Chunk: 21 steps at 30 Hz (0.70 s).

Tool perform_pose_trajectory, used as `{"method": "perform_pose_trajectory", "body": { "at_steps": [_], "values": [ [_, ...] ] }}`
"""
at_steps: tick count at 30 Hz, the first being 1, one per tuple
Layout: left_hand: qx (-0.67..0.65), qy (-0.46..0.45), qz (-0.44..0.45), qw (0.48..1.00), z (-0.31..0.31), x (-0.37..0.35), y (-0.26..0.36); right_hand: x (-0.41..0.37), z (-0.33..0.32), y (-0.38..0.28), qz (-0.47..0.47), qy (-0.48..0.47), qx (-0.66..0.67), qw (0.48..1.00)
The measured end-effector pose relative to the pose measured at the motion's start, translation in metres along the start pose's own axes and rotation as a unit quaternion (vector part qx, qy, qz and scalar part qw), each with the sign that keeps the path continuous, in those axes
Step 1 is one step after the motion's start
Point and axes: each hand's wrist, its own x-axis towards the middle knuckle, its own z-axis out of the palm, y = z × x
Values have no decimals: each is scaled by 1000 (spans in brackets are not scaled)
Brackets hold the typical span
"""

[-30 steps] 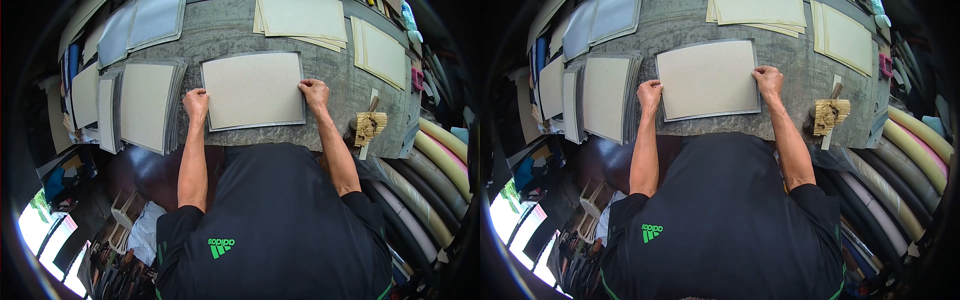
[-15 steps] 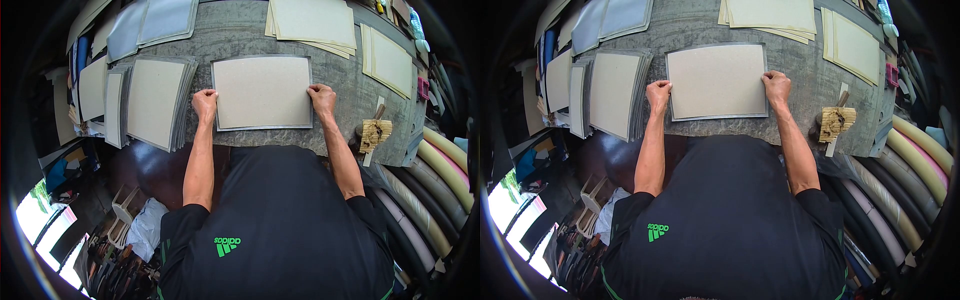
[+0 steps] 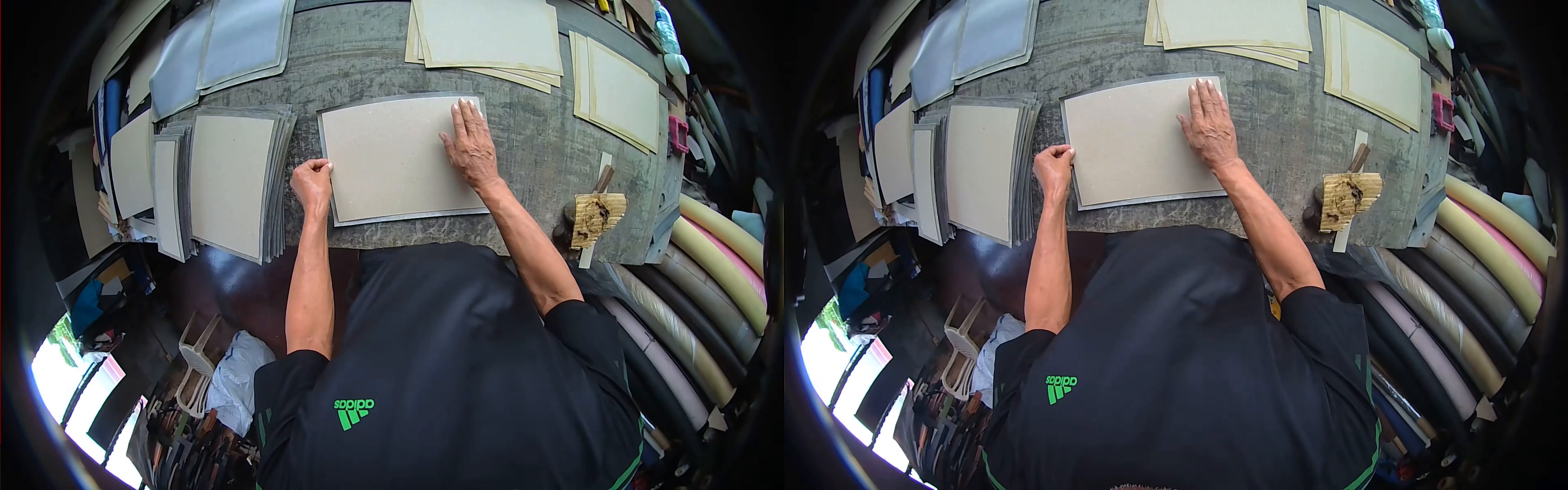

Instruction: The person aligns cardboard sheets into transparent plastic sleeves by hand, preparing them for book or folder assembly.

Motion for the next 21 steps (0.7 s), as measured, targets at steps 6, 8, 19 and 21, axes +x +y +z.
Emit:
{"method": "perform_pose_trajectory", "body": {
  "at_steps": [6,8,19,21],
  "values": [
    [75,49,52,995,5,-12,4,3,9,4,27,-66,-31,997],
    [79,55,62,993,6,-15,6,0,9,3,31,-68,-6,997],
    [315,60,187,928,29,-18,46,2,14,5,39,-85,-83,992],
    [295,74,318,898,54,-19,63,3,13,4,43,-90,-80,992]
  ]
}}
